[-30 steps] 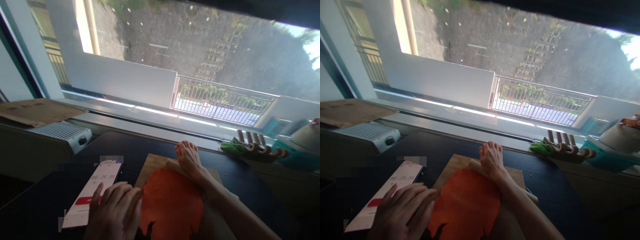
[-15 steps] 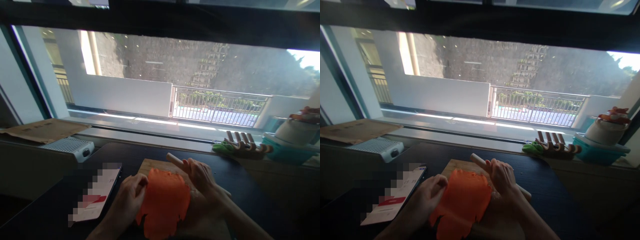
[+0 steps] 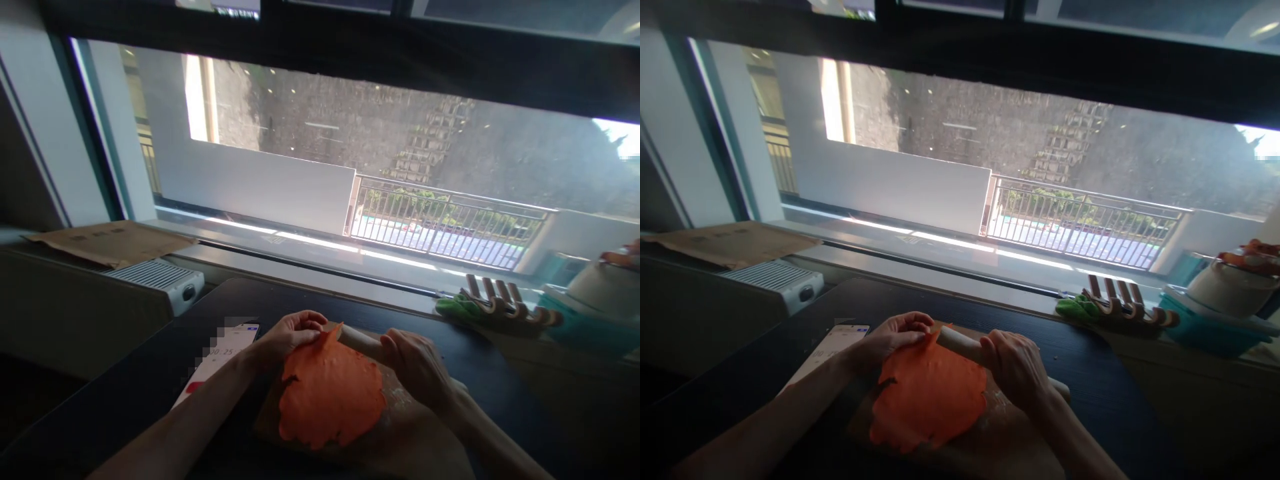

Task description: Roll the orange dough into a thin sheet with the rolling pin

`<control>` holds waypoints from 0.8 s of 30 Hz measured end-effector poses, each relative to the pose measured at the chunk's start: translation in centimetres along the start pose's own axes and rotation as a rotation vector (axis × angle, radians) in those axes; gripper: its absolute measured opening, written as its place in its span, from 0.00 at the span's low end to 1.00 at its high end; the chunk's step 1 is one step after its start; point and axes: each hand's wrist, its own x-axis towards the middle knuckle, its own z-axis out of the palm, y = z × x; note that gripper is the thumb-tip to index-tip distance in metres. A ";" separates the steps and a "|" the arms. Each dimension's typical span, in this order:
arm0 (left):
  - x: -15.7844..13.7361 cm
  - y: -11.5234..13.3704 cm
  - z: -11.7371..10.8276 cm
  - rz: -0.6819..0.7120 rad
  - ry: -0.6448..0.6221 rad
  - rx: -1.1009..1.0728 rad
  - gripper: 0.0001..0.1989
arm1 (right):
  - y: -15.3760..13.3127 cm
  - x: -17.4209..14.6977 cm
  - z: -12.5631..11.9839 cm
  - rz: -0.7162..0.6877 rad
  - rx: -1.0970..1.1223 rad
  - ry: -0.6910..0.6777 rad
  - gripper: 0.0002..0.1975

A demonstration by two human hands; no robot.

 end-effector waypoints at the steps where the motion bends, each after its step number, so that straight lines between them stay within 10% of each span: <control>1: 0.2 0.0 0.1 -0.025 -0.019 -0.049 0.17 | -0.1 0.3 0.2 0.006 0.015 -0.001 0.23; 7: 1.0 0.9 1.6 -0.117 -0.032 -0.204 0.24 | 0.8 0.7 0.2 0.105 0.106 0.060 0.25; 15: 3.3 -0.6 1.5 0.120 0.251 0.343 0.07 | 1.8 -0.3 -0.8 0.044 0.006 -0.089 0.23; 20: -1.5 1.4 0.8 0.455 0.416 0.703 0.07 | 0.7 -0.1 0.7 0.029 -0.055 -0.200 0.23; 24: -6.8 -0.8 1.8 0.623 0.254 1.188 0.09 | -1.6 0.2 2.0 0.064 -0.035 -0.187 0.21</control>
